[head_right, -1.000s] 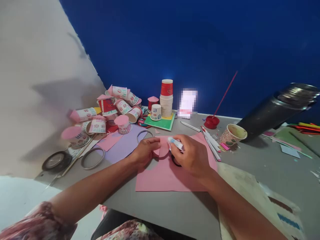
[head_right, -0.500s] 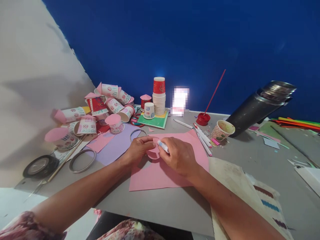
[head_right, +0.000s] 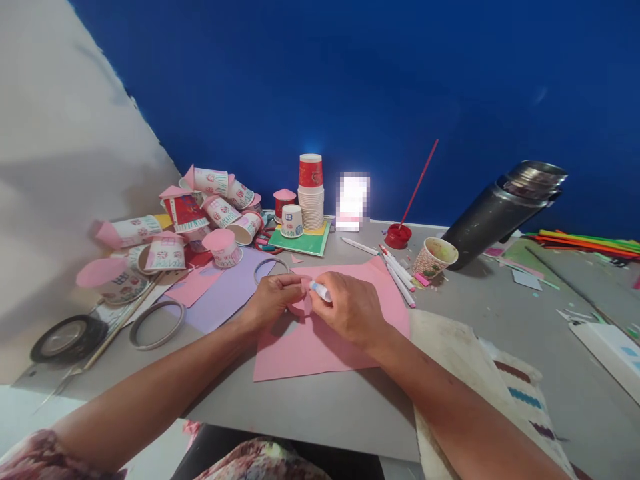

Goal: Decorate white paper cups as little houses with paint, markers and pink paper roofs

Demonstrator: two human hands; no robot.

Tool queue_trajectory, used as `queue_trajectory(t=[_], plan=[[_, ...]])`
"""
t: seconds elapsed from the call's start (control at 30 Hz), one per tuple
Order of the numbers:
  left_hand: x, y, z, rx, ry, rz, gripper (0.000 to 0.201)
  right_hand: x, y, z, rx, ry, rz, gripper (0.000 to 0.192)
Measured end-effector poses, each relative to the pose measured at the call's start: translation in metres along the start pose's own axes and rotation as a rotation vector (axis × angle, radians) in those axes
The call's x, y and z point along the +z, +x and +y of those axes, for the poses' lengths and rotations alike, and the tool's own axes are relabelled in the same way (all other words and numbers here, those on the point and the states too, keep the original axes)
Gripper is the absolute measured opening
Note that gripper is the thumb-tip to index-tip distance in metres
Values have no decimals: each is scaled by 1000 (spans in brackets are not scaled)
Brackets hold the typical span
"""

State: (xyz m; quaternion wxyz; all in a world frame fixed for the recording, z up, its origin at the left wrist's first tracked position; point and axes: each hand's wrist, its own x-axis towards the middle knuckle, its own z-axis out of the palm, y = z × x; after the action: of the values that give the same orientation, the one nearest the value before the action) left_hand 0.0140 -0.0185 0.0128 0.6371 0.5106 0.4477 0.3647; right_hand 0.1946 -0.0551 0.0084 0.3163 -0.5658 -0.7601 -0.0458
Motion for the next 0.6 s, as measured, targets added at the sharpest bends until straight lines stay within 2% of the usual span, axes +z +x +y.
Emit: queue_trajectory(t=[0.07,0.23,0.33,0.43,0.5,0.6], plan=[[1,-2,1,-18,9,-22,34,0,1,2,-12,-4,16,12],[0,-1,0,3,28,71,35,-9,7,6,37,-30,234,17],[0,-1,1,-2,21,39,25,-8,4,1,-28,34,176,18],[2,-3,3,-21,19,-28,27,-2,2,-1,-75,45,62,16],[3,-4,4,-16,37,-8,34,0,3,3,-41,6,28,15],[3,-4,2,4,51,64,40,-3,6,8,53,-6,59,17]])
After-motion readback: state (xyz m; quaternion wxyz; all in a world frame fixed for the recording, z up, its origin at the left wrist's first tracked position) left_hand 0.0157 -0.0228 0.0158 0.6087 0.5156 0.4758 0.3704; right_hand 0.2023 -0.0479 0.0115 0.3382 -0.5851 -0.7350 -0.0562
